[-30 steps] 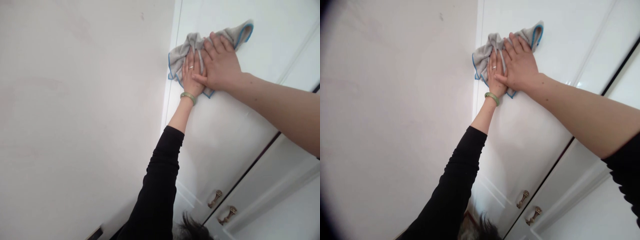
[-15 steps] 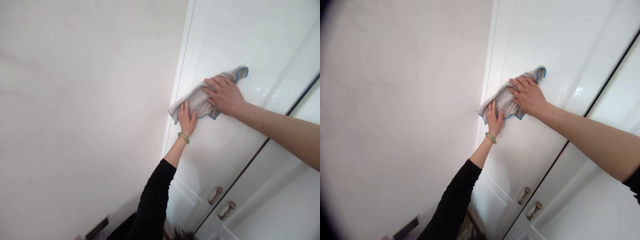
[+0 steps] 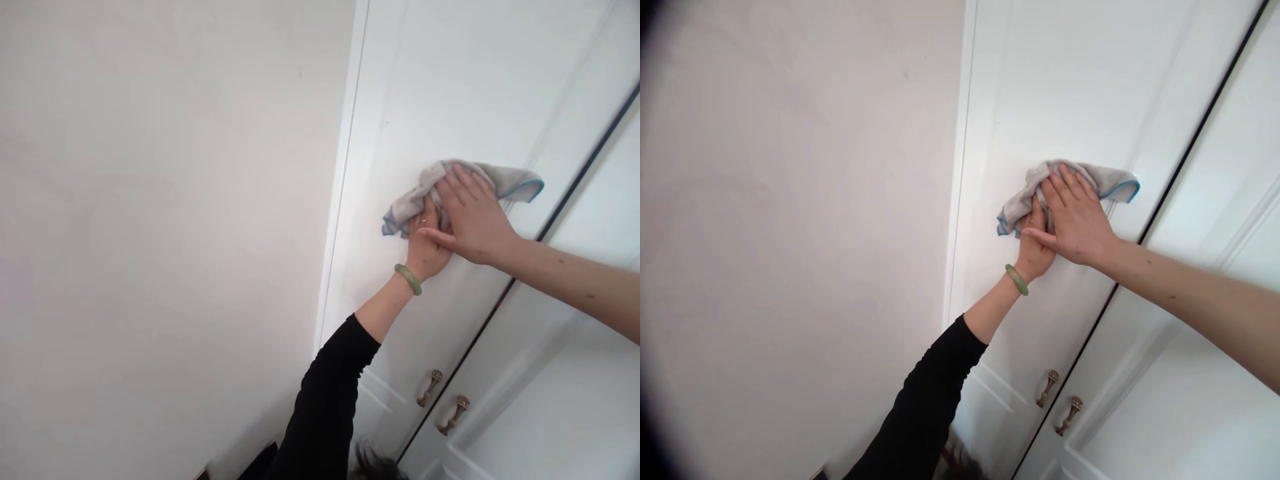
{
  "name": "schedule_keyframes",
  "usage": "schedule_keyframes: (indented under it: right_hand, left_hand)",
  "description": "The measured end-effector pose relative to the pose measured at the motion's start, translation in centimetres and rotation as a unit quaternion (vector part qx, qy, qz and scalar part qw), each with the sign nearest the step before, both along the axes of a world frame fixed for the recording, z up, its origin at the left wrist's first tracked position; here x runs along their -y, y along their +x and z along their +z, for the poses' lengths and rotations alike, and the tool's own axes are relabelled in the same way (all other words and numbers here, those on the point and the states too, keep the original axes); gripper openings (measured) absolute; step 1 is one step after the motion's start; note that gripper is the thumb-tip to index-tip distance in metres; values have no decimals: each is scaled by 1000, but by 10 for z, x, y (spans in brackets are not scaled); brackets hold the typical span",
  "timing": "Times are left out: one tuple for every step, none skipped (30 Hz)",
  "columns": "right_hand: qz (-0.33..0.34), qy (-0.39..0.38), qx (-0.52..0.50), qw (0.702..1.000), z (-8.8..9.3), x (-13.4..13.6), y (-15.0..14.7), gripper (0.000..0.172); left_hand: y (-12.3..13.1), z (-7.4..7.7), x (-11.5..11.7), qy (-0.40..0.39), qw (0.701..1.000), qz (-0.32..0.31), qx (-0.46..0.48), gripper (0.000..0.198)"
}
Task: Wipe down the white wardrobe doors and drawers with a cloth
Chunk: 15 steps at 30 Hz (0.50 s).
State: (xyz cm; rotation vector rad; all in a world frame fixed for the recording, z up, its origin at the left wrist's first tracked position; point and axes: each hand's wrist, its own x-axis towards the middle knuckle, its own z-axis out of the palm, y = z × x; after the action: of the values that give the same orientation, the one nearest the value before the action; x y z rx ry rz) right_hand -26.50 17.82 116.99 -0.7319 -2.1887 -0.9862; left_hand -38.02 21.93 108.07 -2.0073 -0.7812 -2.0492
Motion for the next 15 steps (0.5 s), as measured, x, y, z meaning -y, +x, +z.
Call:
schedule_keyframes:
  right_hand:
    - [-1,-15,-20,1000,2,3,1,91]
    - [-3,-28,-39,999,5,6,0,91]
    - [-7,-36,-53,998,7,9,0,92]
    - [-14,-39,-63,997,10,11,0,93]
    - [-21,-35,-71,997,11,12,-1,95]
    - [-29,-27,-77,996,11,13,0,98]
    - [-35,-18,-82,996,11,14,0,99]
    - [-42,-10,-86,995,9,14,2,100]
    - [-50,-2,-90,995,8,14,4,100]
    - [-58,5,-94,994,6,14,7,101]
    - [-67,12,-95,993,5,14,11,101]
    - [-77,20,-95,992,5,14,15,100]
    - [-86,31,-94,991,6,14,20,98]
    - [-94,44,-90,990,6,14,26,94]
    - [-100,58,-86,990,7,14,31,91]
  left_hand:
    - [4,7,3,15,998,-60,-2,62]
    - [7,13,5,23,993,-115,-7,63]
    - [8,19,7,24,986,-162,-13,63]
    - [7,23,8,20,979,-201,-14,64]
    - [5,26,10,12,971,-239,-11,63]
    - [2,28,13,-2,960,-280,-4,62]
    - [0,30,15,-18,946,-323,8,60]
    - [-2,31,19,-37,929,-369,25,61]
    - [-3,32,22,-53,908,-414,40,64]
    - [-3,34,25,-69,888,-452,52,68]
    - [-2,37,28,-84,870,-483,60,72]
    - [-1,40,30,-96,856,-505,63,74]
    - [1,43,31,-106,844,-523,58,75]
    - [3,46,30,-116,837,-533,44,74]
    - [4,48,30,-124,839,-530,27,72]
